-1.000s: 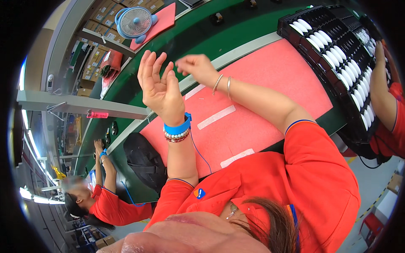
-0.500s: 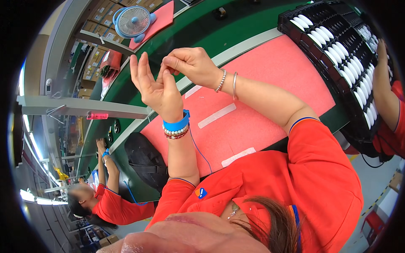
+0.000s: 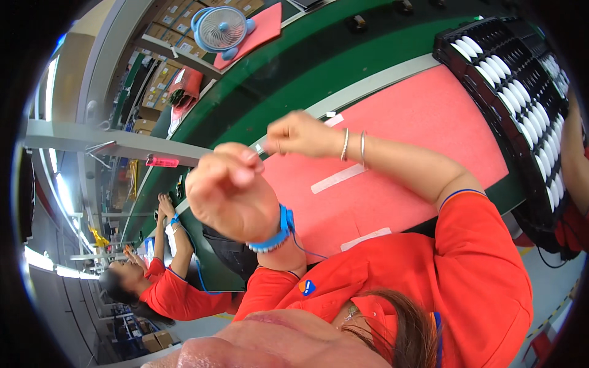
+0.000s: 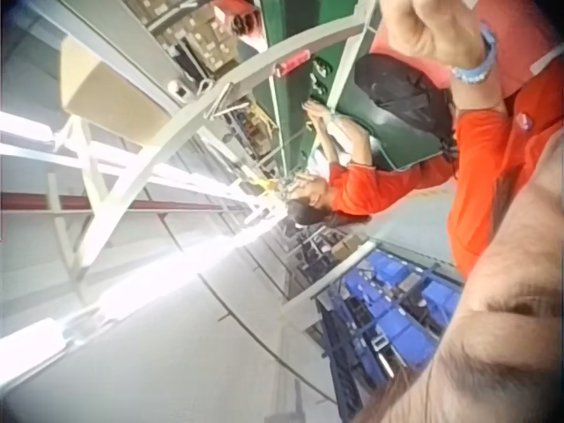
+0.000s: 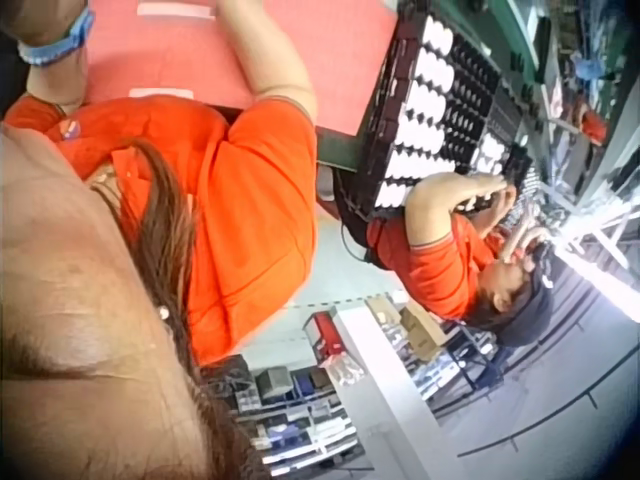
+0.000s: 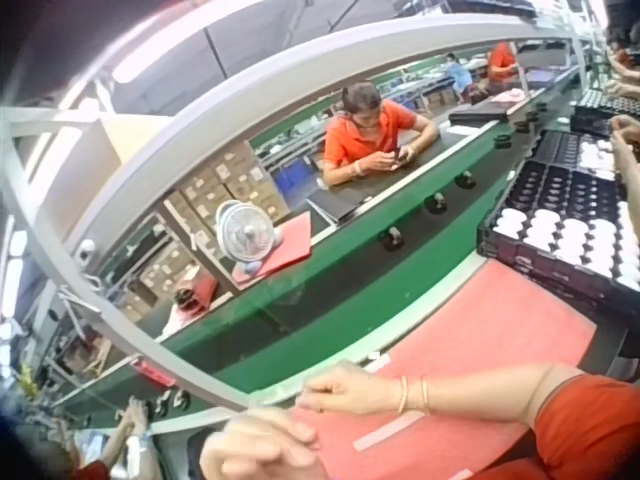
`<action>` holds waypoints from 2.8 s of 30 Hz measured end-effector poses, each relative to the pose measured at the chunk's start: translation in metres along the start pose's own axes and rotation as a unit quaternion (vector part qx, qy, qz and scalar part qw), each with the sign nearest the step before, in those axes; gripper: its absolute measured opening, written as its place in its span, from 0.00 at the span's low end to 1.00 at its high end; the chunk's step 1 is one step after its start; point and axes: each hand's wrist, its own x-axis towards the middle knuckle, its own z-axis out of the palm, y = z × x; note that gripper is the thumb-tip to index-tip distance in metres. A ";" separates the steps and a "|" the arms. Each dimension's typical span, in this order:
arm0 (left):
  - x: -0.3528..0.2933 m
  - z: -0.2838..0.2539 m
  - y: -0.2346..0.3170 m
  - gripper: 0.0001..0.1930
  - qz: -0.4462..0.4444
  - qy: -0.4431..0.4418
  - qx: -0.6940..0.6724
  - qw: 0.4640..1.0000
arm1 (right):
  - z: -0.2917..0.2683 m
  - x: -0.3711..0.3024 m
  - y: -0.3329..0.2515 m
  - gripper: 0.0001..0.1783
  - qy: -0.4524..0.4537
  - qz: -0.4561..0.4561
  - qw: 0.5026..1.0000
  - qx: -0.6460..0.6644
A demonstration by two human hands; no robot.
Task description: Assembling small electronic components by placing them into plastic housings on a production line.
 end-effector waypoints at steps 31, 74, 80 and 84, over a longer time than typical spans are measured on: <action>-0.003 0.002 0.065 0.15 -0.181 -0.142 -0.276 0.933 | 0.031 -0.033 0.064 0.10 -0.228 -0.039 0.945 -0.230; 0.000 0.018 0.092 0.27 -0.135 0.138 -0.531 0.825 | 0.042 -0.028 0.060 0.09 -0.233 -0.055 0.944 -0.225; -0.015 0.005 0.066 0.22 0.003 0.066 -0.445 0.893 | 0.034 -0.029 0.065 0.08 -0.246 -0.019 0.937 -0.246; -0.007 0.031 0.071 0.23 0.255 0.183 -0.322 0.893 | 0.044 -0.021 0.057 0.07 -0.245 -0.038 0.936 -0.251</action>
